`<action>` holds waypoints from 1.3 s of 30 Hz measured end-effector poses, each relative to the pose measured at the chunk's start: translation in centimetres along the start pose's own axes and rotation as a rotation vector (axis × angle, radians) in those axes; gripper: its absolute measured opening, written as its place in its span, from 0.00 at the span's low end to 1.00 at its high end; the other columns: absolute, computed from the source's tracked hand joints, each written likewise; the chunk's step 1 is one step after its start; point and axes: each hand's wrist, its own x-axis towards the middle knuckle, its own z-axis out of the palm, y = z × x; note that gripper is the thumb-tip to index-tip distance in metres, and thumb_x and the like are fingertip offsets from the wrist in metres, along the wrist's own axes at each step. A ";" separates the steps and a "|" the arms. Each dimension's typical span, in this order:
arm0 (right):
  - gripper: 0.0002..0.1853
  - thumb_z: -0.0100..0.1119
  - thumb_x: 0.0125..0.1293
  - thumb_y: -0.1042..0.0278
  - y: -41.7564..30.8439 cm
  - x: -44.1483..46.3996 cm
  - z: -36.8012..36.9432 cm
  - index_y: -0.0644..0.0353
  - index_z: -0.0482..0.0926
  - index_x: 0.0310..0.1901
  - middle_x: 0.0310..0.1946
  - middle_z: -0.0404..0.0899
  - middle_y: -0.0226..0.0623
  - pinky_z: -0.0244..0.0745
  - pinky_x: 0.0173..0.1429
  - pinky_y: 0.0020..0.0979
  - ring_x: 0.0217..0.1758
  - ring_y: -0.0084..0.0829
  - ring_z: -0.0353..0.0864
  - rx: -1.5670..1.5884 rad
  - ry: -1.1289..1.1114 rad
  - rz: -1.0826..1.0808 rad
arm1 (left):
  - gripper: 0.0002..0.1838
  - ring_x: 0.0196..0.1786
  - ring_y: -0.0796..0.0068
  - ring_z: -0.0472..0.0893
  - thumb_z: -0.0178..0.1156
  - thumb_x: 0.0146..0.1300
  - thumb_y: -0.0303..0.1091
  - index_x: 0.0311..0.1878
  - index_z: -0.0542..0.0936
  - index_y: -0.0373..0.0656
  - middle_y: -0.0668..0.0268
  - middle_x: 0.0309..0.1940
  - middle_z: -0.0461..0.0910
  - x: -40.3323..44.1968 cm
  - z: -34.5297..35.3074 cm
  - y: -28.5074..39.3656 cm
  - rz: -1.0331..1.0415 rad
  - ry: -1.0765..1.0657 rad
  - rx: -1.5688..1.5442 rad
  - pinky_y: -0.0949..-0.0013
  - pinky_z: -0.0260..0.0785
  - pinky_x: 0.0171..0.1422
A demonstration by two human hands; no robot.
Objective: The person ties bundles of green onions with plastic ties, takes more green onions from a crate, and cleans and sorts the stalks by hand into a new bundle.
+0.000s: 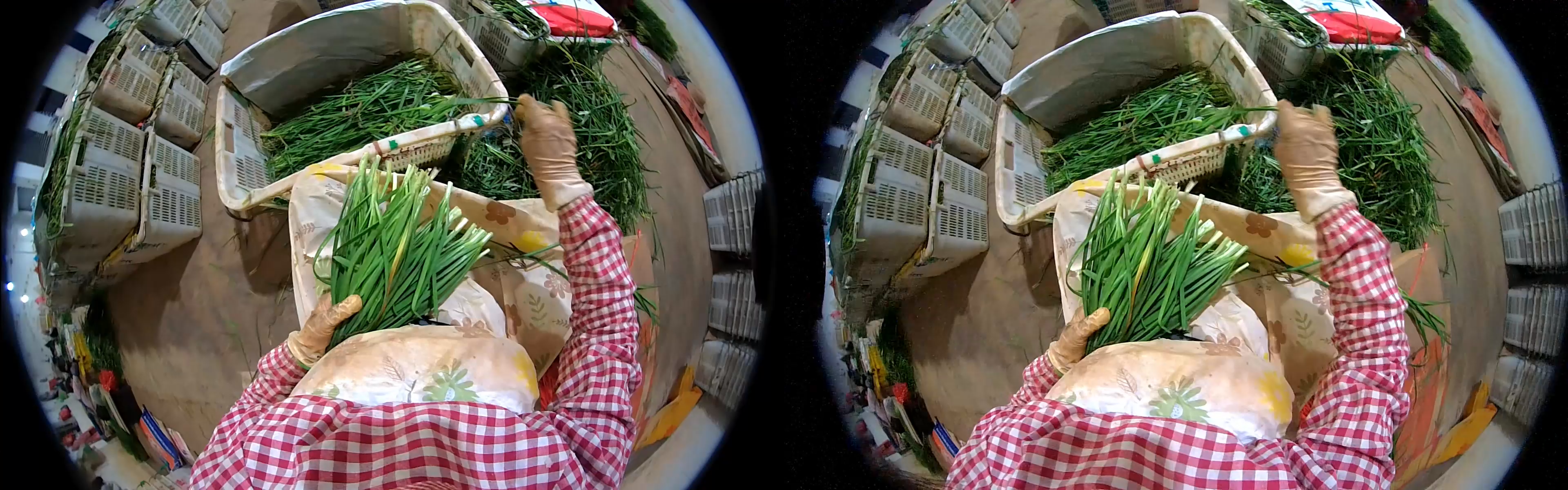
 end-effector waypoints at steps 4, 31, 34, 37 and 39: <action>0.19 0.50 0.65 0.72 -2.4 -1.7 -1.6 0.53 0.71 0.59 0.56 0.74 0.42 0.75 0.54 0.31 0.53 0.37 0.77 0.564 -0.160 0.408 | 0.30 0.52 0.74 0.74 0.61 0.61 0.44 0.63 0.67 0.40 0.66 0.53 0.73 0.1 -0.4 -0.3 0.065 0.023 0.050 0.68 0.67 0.58; 0.08 0.55 0.56 0.75 -2.5 3.2 -4.3 0.59 0.77 0.39 0.25 0.76 0.37 0.75 0.31 0.37 0.27 0.37 0.79 0.009 -0.007 -0.042 | 0.34 0.57 0.72 0.70 0.65 0.59 0.42 0.65 0.64 0.40 0.65 0.57 0.71 -0.2 0.1 -0.6 0.200 0.013 0.209 0.67 0.62 0.62; 0.15 0.61 0.56 0.65 -7.2 2.5 -6.4 0.55 0.80 0.47 0.35 0.81 0.39 0.67 0.57 0.41 0.42 0.41 0.79 0.497 -0.268 -0.199 | 0.32 0.57 0.72 0.71 0.65 0.59 0.37 0.64 0.65 0.41 0.66 0.56 0.72 -0.2 0.9 -0.1 0.229 0.024 0.260 0.67 0.62 0.62; 0.13 0.64 0.52 0.56 -9.8 2.4 -7.5 0.51 0.84 0.38 0.38 0.82 0.38 0.55 0.65 0.44 0.48 0.38 0.78 0.556 -0.881 -0.217 | 0.29 0.57 0.74 0.72 0.65 0.60 0.31 0.63 0.67 0.41 0.67 0.56 0.73 -0.6 1.2 0.1 0.165 0.001 0.222 0.69 0.63 0.62; 0.11 0.64 0.50 0.57 -10.2 1.8 -7.0 0.48 0.85 0.35 0.33 0.82 0.36 0.59 0.63 0.42 0.44 0.38 0.79 0.609 -0.937 -0.161 | 0.27 0.56 0.76 0.72 0.64 0.60 0.31 0.62 0.69 0.41 0.67 0.56 0.73 -0.9 1.1 0.5 -0.010 -0.001 0.240 0.72 0.64 0.61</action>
